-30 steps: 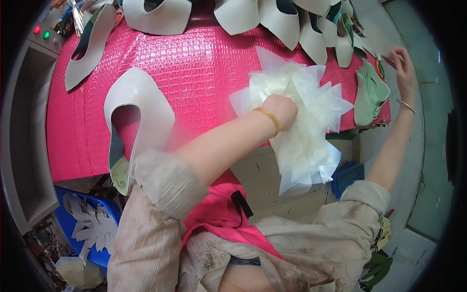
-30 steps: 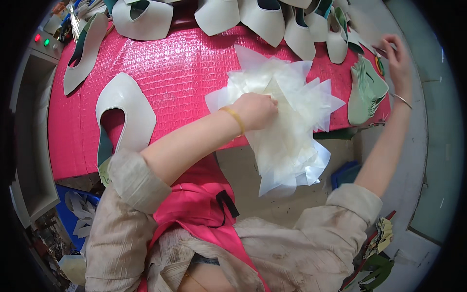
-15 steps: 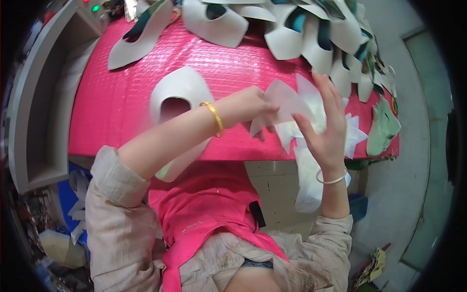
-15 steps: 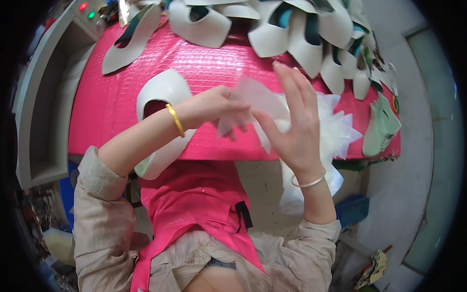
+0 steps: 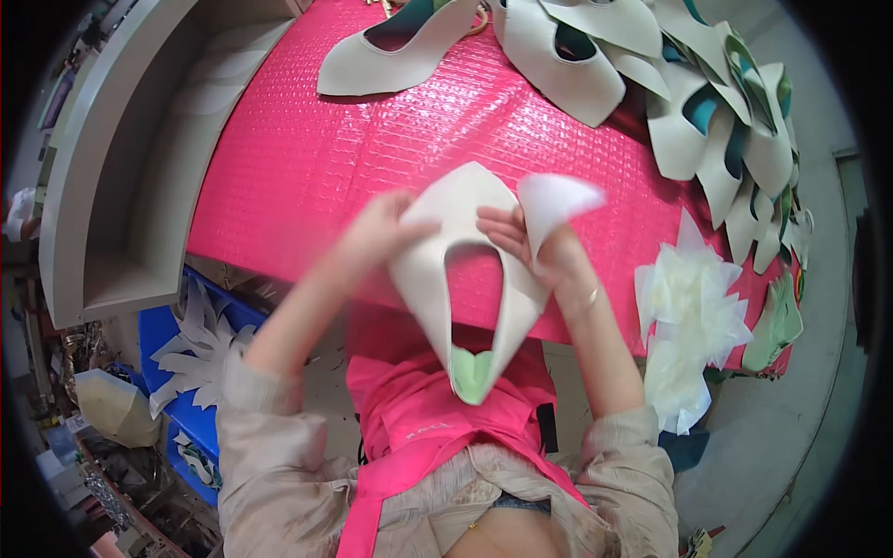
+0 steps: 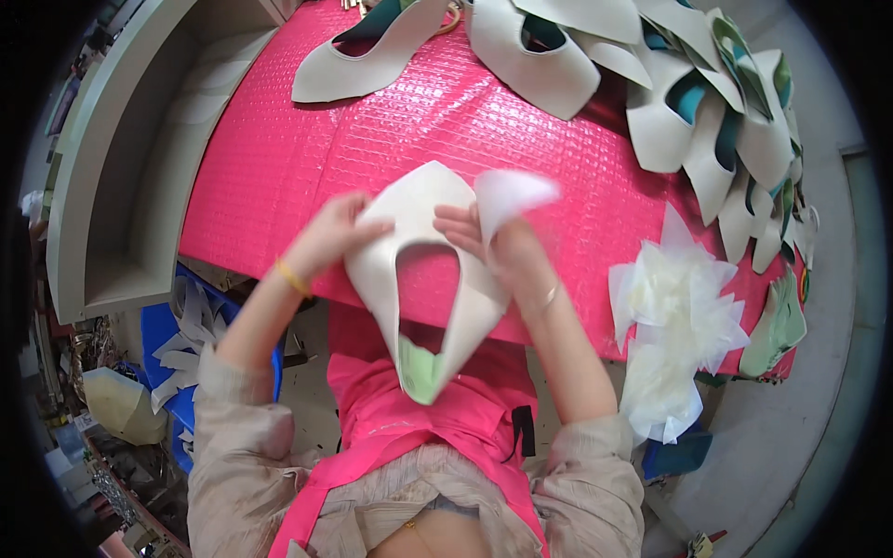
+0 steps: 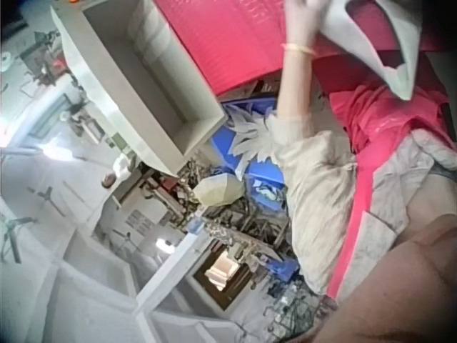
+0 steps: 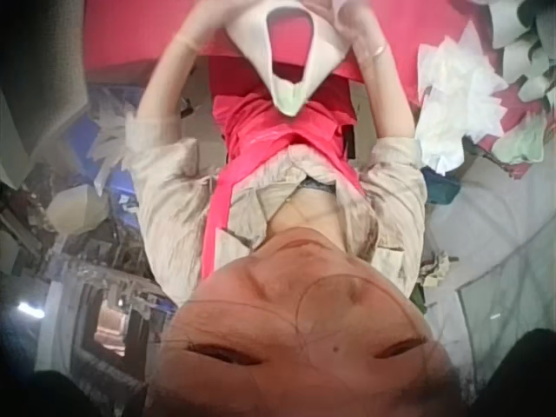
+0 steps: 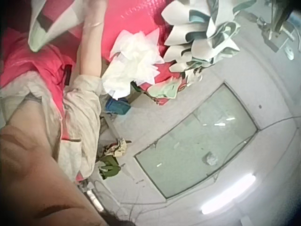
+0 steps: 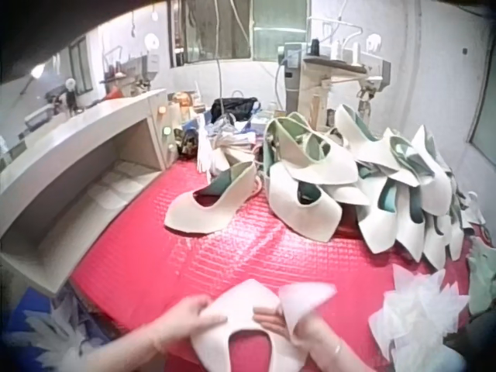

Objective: The person assembles shoe components by hand on a pink work surface. They insert a light green insole into a white shoe upper, press the edges to secure it, and then place a white paper insert inside the shoe. This process is repeated for multiple shoes.

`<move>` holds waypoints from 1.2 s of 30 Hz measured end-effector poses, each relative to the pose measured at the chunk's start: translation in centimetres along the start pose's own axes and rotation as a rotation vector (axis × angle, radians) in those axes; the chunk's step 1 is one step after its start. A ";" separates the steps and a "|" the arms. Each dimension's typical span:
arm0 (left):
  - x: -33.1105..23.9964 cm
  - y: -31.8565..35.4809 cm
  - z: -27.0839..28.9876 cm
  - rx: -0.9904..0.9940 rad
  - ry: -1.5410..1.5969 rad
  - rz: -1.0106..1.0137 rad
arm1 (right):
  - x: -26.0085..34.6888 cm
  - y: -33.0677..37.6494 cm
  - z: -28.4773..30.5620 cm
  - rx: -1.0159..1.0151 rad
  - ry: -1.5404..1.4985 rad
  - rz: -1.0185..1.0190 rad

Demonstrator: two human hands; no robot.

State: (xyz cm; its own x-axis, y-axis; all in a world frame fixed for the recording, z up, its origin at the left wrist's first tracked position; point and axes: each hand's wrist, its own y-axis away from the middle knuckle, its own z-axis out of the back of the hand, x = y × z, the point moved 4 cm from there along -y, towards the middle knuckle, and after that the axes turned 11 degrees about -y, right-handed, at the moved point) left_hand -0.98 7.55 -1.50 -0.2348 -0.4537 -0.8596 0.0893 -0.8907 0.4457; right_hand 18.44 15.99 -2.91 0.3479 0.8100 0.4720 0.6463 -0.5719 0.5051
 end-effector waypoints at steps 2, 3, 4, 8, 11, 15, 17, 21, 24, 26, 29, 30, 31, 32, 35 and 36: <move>0.1 3.9 -0.4 -0.320 -0.394 -0.088 | -1.8 1.7 -1.2 -0.040 0.110 -0.002; -1.0 5.3 -0.8 -0.480 -0.700 -0.204 | -2.0 1.5 -1.8 -0.046 0.183 0.003; -2.2 6.1 -1.6 -0.624 -1.001 -0.327 | -2.0 1.5 -2.1 -0.063 0.261 0.012; 0.1 4.1 -3.1 -0.413 -0.724 -0.406 | -1.1 -0.7 -1.5 -0.087 0.718 0.134; 1.4 1.6 0.2 0.016 0.345 0.170 | -0.5 -2.1 -1.6 -0.130 0.929 0.233; 1.1 0.9 0.3 -0.026 0.193 0.217 | 0.1 -2.6 -3.0 -0.214 1.184 0.317; 1.6 0.9 0.2 -0.056 0.228 0.166 | 0.3 -2.5 -4.0 -0.259 1.237 0.306; 1.6 0.9 0.1 -0.107 0.210 0.165 | 0.4 -2.6 -4.7 -0.322 1.326 0.282; 1.2 0.7 0.1 -0.112 0.152 0.176 | 0.3 -2.9 -4.2 -0.327 1.297 0.331; 0.9 0.7 0.1 -0.109 0.137 0.191 | 0.3 -2.9 -4.2 -0.322 1.294 0.326; 0.6 0.2 0.5 -0.180 -0.238 0.090 | 0.6 -2.8 -4.9 -0.314 1.320 0.301; 0.1 0.1 0.6 -0.213 -0.420 0.033 | 0.6 -2.8 -5.1 -0.314 1.335 0.288; -0.4 0.5 0.8 -0.261 -0.602 0.059 | 0.5 -2.9 -5.1 -0.297 1.349 0.304; -2.1 1.2 1.3 -0.309 -0.783 0.081 | 0.5 -3.0 -5.1 -0.280 1.365 0.324; -4.1 1.0 -1.0 -0.530 -1.025 -0.404 | 0.6 -3.5 -4.6 -0.224 1.421 0.394; -3.9 0.9 -2.7 -0.612 -1.039 -0.661 | 0.7 -3.4 -4.5 -0.202 1.442 0.420</move>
State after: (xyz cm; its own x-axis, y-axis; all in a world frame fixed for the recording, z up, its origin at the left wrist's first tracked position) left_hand 2.59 8.47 1.58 -0.9852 0.0434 -0.1660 0.0237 -0.9238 -0.3822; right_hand 13.42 17.94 -1.10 -0.5423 -0.1583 0.8251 0.5294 -0.8270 0.1893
